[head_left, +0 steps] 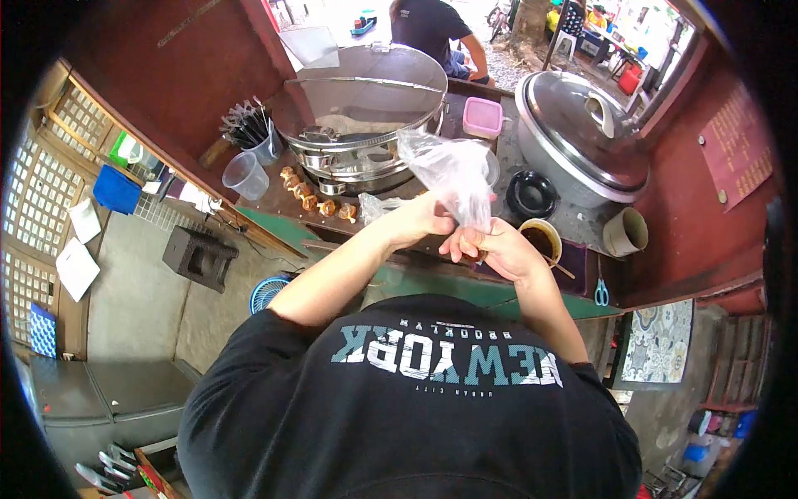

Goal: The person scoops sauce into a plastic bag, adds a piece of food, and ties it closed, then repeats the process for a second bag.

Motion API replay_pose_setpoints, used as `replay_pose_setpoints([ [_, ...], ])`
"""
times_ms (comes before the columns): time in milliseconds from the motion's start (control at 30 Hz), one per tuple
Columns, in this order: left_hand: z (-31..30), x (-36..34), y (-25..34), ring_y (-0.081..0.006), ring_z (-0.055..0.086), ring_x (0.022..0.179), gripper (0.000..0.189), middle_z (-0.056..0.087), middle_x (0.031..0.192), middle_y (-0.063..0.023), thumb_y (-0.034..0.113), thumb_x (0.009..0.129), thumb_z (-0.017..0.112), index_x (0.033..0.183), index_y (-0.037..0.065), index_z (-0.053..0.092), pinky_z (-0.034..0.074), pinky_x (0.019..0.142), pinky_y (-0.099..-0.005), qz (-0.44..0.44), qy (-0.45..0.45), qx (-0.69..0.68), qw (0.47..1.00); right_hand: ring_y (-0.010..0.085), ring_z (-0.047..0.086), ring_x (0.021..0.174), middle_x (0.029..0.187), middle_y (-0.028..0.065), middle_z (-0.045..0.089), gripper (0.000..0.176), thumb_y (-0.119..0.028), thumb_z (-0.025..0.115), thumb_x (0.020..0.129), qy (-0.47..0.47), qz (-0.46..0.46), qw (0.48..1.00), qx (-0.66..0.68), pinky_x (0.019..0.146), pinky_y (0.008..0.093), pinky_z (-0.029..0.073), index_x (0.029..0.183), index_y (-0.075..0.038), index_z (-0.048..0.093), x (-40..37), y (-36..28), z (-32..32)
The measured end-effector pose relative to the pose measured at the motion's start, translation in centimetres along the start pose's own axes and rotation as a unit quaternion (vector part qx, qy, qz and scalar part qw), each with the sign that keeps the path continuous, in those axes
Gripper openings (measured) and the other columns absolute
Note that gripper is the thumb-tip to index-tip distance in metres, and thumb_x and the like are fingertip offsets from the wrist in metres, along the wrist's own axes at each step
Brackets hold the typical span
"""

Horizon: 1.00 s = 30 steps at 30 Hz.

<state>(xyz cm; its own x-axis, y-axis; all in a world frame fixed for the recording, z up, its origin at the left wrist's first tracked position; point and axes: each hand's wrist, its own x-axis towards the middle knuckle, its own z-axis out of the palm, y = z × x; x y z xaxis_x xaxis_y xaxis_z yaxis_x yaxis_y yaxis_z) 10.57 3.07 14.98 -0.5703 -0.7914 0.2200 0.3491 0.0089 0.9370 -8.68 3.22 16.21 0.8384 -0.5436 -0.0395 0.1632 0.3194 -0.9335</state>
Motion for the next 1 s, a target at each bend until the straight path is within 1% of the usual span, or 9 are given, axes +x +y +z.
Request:
replay_pose_setpoints([
  [133,0.1,2.5,1.4,-0.0148,0.058,0.087,0.04,0.062,0.093,-0.0092,0.034,0.08,0.065,0.102,0.0,0.061,0.047,0.072,-0.0296,0.049,0.031,0.1,0.993,0.0209,0.06,0.088,0.082,0.0105,0.065,0.031,-0.022,0.055,0.09,-0.027,0.07,0.996,-0.047,0.084,0.0323,0.043,0.064,-0.005,0.055,0.5,0.9,0.1],
  [200,0.9,1.6,4.5,-0.0151,0.058,0.088,0.031,0.062,0.093,-0.0081,0.025,0.084,0.059,0.103,0.0,0.061,0.047,0.074,-0.03,-0.075,0.081,0.26,0.959,0.0186,0.056,0.099,0.098,0.0099,0.063,0.018,-0.02,0.057,0.089,-0.037,0.05,0.996,-0.071,0.09,0.032,0.04,0.087,-0.003,0.06,0.6,0.7,-0.1],
  [300,3.2,1.7,8.2,-0.0182,0.058,0.093,0.031,0.064,0.097,-0.0093,0.023,0.087,0.053,0.108,0.001,0.06,0.045,0.084,-0.0315,-0.265,0.119,0.251,0.923,0.0182,0.048,0.115,0.119,0.009,0.056,0.041,-0.019,0.059,0.086,-0.029,-0.048,0.99,-0.133,0.101,0.0327,0.031,0.121,0.001,0.05,0.7,-0.7,0.6],
  [400,2.2,1.6,6.3,-0.0168,0.06,0.081,0.034,0.064,0.093,-0.0095,0.027,0.089,0.05,0.107,0.0,0.06,0.048,0.073,-0.0307,-0.103,0.094,0.339,0.93,0.0181,0.046,0.118,0.122,0.0088,0.054,0.049,-0.019,0.062,0.085,0.037,-0.09,0.968,-0.232,0.103,0.0328,0.029,0.126,0.002,0.046,1.1,-1.4,1.0],
  [467,0.7,2.4,4.4,-0.0157,0.059,0.07,0.028,0.063,0.087,-0.0073,0.023,0.089,0.05,0.103,0.001,0.061,0.048,0.062,-0.0282,0.057,0.055,0.417,0.905,0.0154,0.052,0.104,0.108,0.0062,0.061,0.036,-0.028,0.059,0.089,0.077,-0.104,0.965,-0.228,0.097,0.0298,0.034,0.112,0.0,0.058,1.3,-1.9,1.2],
  [533,1.3,2.5,5.2,-0.0149,0.059,0.062,0.025,0.062,0.083,-0.0064,0.022,0.09,0.05,0.101,0.002,0.062,0.048,0.054,-0.0258,0.042,0.052,0.412,0.909,0.0154,0.053,0.103,0.106,0.0062,0.062,0.037,-0.03,0.055,0.091,0.117,-0.078,0.972,-0.186,0.096,0.0297,0.035,0.111,0.001,0.058,1.6,-2.4,1.5],
  [600,1.9,2.4,6.7,-0.0147,0.06,0.058,0.026,0.061,0.08,-0.0069,0.022,0.091,0.049,0.099,0.001,0.061,0.047,0.05,-0.0236,-0.149,0.083,0.319,0.932,0.015,0.054,0.095,0.095,0.0069,0.062,0.034,-0.033,0.048,0.095,0.117,-0.115,0.976,-0.145,0.09,0.0294,0.038,0.093,-0.001,0.059,2.0,-2.3,2.0],
  [800,2.5,1.4,7.0,-0.0153,0.06,0.058,0.026,0.061,0.079,-0.0086,0.024,0.092,0.049,0.1,0.001,0.06,0.044,0.044,-0.0244,-0.151,0.168,0.133,0.965,0.0151,0.054,0.085,0.082,0.0066,0.06,0.039,-0.034,0.043,0.097,0.079,-0.104,0.979,-0.156,0.083,0.0283,0.039,0.07,-0.006,0.048,2.5,-2.0,1.6],
  [1000,3.6,0.2,9.2,-0.0172,0.061,0.087,0.026,0.063,0.095,-0.011,0.021,0.09,0.051,0.104,0.001,0.061,0.048,0.076,-0.0282,-0.145,0.236,0.212,0.937,0.0151,0.055,0.082,0.078,0.0064,0.059,0.04,-0.034,0.042,0.097,0.048,-0.106,0.978,-0.174,0.081,0.0282,0.039,0.068,-0.006,0.047,2.2,-2.7,2.4],
])
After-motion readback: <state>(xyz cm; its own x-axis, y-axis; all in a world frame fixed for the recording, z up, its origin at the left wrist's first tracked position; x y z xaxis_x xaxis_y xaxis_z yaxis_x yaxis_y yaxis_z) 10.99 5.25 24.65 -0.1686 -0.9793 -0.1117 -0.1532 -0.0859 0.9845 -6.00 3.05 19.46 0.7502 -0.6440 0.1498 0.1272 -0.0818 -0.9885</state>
